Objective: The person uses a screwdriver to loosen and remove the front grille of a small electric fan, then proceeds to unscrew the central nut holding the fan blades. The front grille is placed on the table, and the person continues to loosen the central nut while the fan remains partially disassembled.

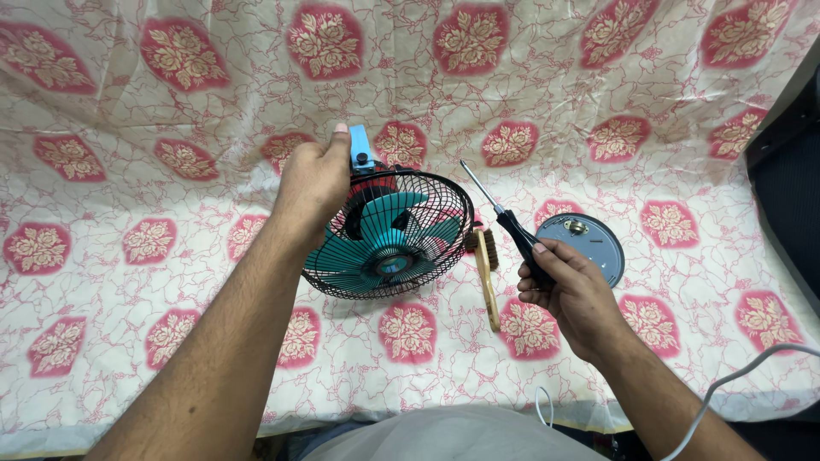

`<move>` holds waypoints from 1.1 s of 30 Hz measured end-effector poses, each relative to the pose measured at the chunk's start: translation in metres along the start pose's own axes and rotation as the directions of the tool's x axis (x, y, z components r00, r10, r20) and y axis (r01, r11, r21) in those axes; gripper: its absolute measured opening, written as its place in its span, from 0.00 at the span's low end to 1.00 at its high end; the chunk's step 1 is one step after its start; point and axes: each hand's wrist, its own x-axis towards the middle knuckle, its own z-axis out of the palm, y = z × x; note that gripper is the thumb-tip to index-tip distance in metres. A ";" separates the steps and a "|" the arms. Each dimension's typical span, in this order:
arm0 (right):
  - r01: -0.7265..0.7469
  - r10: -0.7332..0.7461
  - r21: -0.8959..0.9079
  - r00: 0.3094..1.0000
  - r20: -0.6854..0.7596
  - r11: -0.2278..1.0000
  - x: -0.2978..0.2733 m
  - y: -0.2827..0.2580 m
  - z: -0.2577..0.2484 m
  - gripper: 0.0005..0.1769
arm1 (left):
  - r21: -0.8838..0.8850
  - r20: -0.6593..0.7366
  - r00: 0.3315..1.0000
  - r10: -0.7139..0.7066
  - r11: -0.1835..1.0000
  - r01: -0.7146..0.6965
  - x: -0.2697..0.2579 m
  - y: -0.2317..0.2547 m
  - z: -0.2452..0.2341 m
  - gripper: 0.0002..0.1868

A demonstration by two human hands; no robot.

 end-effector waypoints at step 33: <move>0.405 -0.371 -0.447 0.914 0.167 0.797 -0.047 -0.073 0.069 0.21 | 0.152 -0.030 0.927 0.373 0.919 -0.364 -0.044 -0.026 -0.026 0.25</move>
